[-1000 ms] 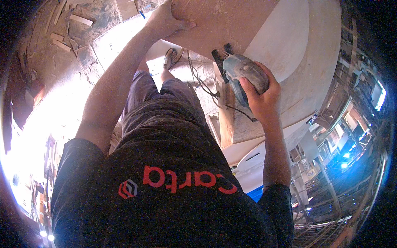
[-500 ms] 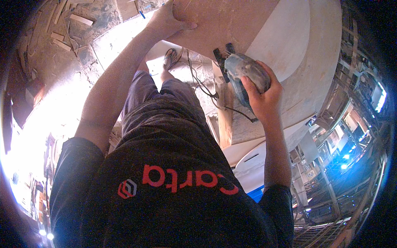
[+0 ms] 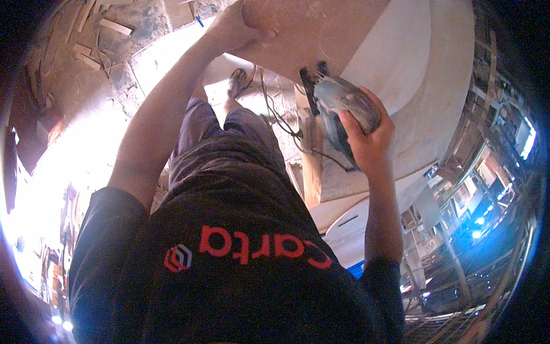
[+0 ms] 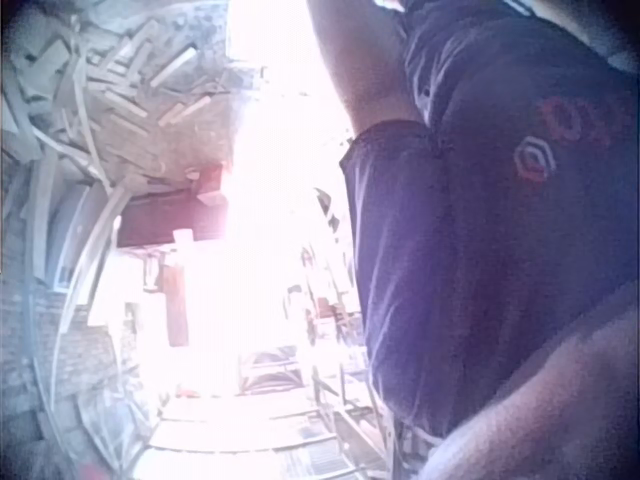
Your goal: The person uses a jigsaw to cut a curved shape from a large sheet of plywood. They guide the tool along a marked line, periodically repositioning the sheet and removing cut-off pieces.
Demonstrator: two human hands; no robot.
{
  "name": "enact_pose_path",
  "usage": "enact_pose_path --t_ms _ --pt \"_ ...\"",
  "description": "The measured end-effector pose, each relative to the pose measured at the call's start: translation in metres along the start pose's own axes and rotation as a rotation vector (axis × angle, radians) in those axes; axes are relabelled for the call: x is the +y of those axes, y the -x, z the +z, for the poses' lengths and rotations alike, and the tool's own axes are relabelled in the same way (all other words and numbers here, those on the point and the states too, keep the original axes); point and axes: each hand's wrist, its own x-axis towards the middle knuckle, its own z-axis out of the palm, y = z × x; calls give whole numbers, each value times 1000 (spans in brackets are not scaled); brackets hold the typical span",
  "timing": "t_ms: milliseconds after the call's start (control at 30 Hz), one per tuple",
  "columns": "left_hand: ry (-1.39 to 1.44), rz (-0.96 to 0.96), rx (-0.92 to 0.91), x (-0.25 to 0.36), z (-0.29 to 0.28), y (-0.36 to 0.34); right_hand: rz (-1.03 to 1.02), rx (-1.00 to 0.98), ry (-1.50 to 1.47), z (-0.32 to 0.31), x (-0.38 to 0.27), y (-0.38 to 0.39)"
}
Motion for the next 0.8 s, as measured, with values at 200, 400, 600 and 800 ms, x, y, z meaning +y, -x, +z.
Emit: enact_pose_path --t_ms 200,400,600,800 --pt "-37 35 53 -8 15 -9 -56 6 -14 0 -2 -9" --pt "106 97 24 14 0 4 -45 -26 -40 -9 -1 -5" --pt "166 311 -14 18 0 -20 -68 -81 -94 -28 -6 -3" --pt "-1 782 -39 38 -2 -45 -89 -107 -99 -53 -17 15"
